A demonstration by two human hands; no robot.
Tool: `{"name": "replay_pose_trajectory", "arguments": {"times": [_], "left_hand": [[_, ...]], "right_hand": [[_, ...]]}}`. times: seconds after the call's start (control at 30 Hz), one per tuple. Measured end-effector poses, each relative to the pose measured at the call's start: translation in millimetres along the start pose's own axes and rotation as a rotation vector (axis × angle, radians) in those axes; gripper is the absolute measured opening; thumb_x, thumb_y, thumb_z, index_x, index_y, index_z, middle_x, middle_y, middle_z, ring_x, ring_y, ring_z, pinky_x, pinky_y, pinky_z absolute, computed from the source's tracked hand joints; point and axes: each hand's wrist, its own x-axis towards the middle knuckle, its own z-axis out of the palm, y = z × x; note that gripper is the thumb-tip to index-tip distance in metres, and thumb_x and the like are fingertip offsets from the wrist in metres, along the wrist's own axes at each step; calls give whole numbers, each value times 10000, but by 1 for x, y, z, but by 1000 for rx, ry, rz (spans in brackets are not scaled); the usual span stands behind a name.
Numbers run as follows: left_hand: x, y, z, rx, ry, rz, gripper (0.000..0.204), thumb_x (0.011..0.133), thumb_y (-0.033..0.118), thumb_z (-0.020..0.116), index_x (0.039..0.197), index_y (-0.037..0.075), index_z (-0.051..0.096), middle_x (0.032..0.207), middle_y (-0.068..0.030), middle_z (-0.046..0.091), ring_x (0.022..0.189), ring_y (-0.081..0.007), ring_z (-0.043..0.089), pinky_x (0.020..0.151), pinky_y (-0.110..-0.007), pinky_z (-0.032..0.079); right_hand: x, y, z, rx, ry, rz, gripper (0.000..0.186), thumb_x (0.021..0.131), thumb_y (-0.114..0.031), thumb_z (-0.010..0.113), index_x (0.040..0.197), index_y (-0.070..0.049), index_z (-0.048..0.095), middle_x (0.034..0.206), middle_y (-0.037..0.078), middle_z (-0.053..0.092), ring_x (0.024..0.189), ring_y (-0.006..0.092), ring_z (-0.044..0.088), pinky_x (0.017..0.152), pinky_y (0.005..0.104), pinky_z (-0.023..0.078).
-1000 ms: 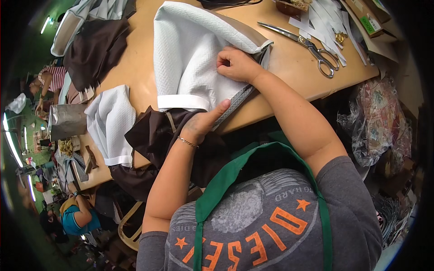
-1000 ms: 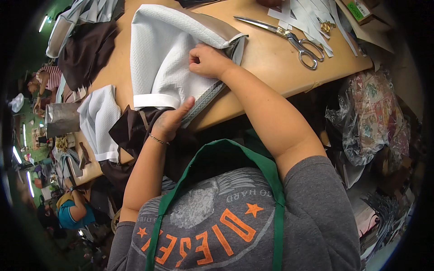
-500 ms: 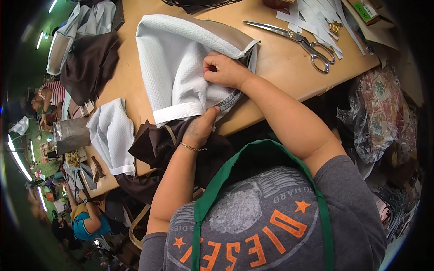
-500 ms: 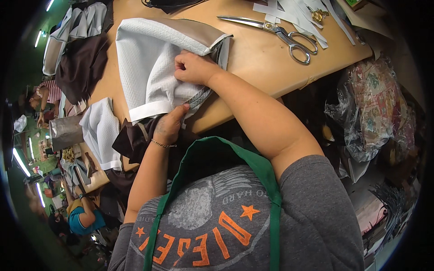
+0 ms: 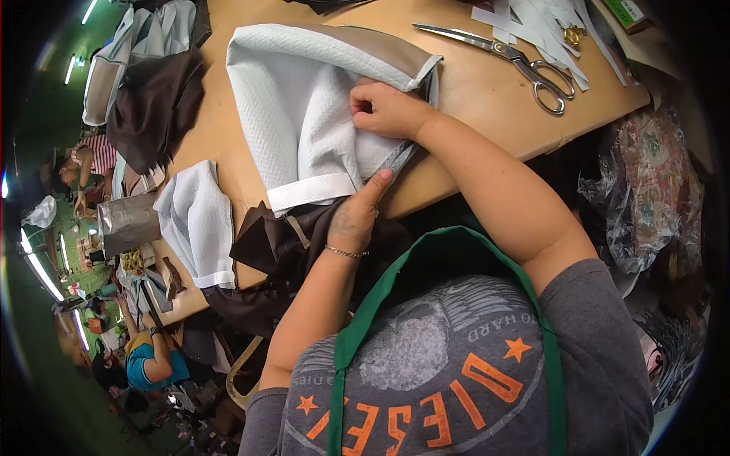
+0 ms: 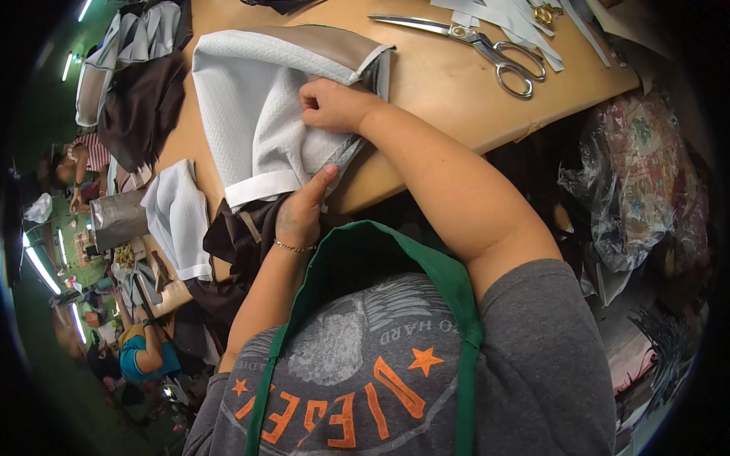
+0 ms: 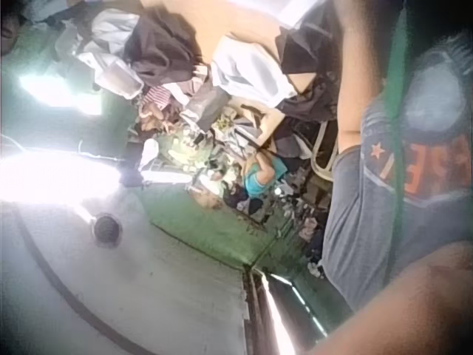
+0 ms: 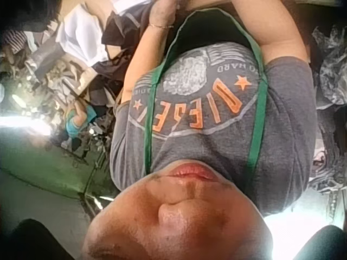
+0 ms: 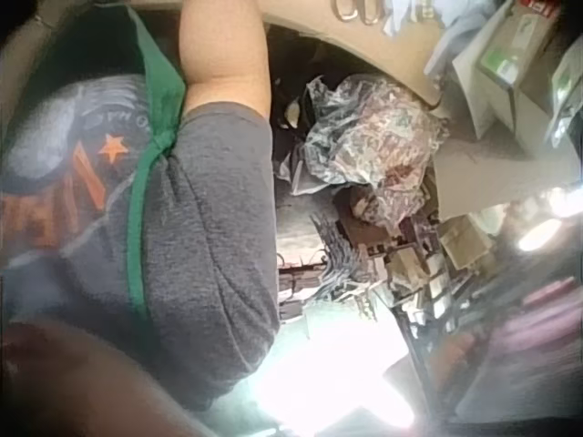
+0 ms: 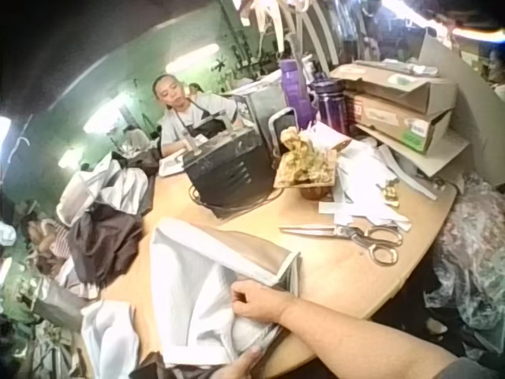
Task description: The person manipulates pieces of leather and fabric on a table, aligning a white fabric component with a brown leather piece. They use shears to trim edges and fold the materials together by hand, checking the alignment and tucking fabric into place at a workshop station.
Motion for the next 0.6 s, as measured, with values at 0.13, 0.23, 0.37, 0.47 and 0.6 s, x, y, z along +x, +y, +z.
{"name": "replay_pose_trajectory", "arguments": {"times": [0.13, 0.23, 0.37, 0.47, 0.6], "left_hand": [[-8, -2, -21, 43, -84, -51, 400, 815, 338, 676, 1006, -9, 621, 919, -20, 608, 823, -114, 543, 749, -227, 418], [-17, -4, -35, -30, -124, -60, 372, 809, 277, 689, 1029, -11, 602, 946, -30, 599, 870, -136, 551, 793, -249, 424], [-30, -4, -50, -14, -133, -24, 333, 787, 192, 714, 1029, -5, 597, 957, -33, 602, 901, -140, 557, 816, -261, 428], [-38, -6, -56, -112, -163, -149, 317, 779, 167, 720, 1024, 4, 601, 942, -26, 602, 892, -139, 560, 818, -262, 426], [-44, -22, -60, -192, -91, 154, 374, 802, 159, 698, 1105, -9, 555, 1027, -34, 584, 962, -140, 544, 872, -270, 414]], "right_hand": [[-1, 4, -1, 45, -6, -4, 89, 717, -85, 596, 737, -6, 559, 748, 77, 536, 705, 161, 519, 661, 277, 433], [0, 5, -2, 30, 15, -9, 84, 727, -78, 600, 743, -2, 567, 752, 60, 539, 713, 144, 521, 673, 261, 437], [-1, 2, -4, 34, 18, 25, 87, 742, -83, 604, 744, -3, 569, 748, 39, 530, 714, 118, 514, 677, 247, 429], [-1, -1, -7, 32, 0, 59, 84, 744, -81, 605, 741, -5, 569, 752, 35, 532, 714, 114, 514, 679, 246, 428], [-2, -3, -7, 16, 23, 60, 98, 755, -92, 616, 737, -8, 567, 751, 27, 537, 719, 109, 514, 687, 244, 426]]}}
